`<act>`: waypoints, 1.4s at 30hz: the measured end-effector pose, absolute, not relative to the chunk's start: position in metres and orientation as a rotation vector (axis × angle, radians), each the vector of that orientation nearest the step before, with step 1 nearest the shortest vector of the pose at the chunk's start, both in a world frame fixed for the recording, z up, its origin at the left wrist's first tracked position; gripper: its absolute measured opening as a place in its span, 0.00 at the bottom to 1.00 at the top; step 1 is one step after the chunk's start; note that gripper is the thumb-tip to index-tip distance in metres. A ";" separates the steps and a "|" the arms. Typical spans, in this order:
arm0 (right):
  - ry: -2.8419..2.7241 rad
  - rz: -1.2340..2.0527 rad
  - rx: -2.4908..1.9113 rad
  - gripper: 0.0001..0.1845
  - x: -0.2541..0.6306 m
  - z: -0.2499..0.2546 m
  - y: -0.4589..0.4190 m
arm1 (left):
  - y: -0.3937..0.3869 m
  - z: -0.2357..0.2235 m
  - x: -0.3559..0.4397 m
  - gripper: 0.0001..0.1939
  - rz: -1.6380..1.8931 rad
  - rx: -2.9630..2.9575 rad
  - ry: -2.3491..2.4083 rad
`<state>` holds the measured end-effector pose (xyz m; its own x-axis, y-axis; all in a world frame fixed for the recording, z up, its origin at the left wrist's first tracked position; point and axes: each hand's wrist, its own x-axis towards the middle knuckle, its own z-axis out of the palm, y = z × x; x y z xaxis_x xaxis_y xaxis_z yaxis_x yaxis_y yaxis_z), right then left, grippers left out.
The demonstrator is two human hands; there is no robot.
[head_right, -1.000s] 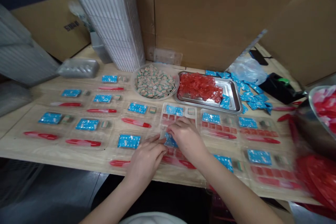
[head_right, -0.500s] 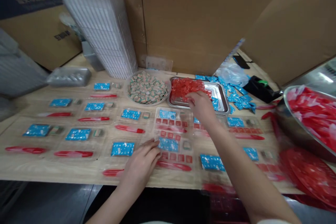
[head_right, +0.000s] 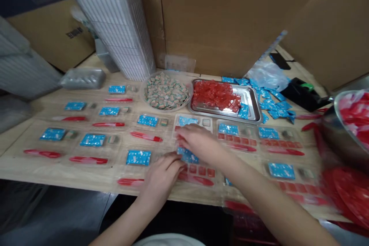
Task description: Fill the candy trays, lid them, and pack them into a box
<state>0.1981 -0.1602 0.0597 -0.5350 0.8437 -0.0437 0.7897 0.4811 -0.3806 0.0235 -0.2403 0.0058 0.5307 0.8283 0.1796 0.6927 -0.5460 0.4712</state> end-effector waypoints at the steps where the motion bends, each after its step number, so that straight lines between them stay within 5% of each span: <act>1: -2.627 0.526 -1.386 0.07 0.189 0.059 -0.163 | -0.240 0.005 0.024 0.07 0.527 2.440 1.240; 13: -2.705 0.406 -1.338 0.06 0.171 0.045 -0.170 | -0.236 -0.006 0.025 0.06 0.528 2.382 1.184; 20: -2.003 0.094 -2.035 0.09 0.282 0.026 -0.084 | -0.236 -0.005 0.022 0.06 0.641 2.370 1.127; 25: -2.080 0.368 -1.973 0.11 0.283 0.043 -0.095 | -0.237 0.003 0.022 0.09 0.626 2.366 1.130; 28: -2.115 1.111 -1.714 0.17 0.248 0.066 -0.119 | -0.236 0.008 0.022 0.09 0.568 2.385 1.109; 31: -2.208 1.662 -1.301 0.13 0.206 0.077 -0.131 | -0.236 0.007 0.023 0.09 0.510 2.399 1.146; 42: -2.607 1.328 -1.406 0.10 0.153 0.056 -0.106 | -0.239 0.002 0.026 0.09 0.518 2.384 1.175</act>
<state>0.1531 -0.1060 0.0560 -0.6201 0.6515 -0.4370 0.7365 0.2918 -0.6102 0.0264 -0.2387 0.0017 0.5711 0.8090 0.1390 0.6479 -0.5482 0.5288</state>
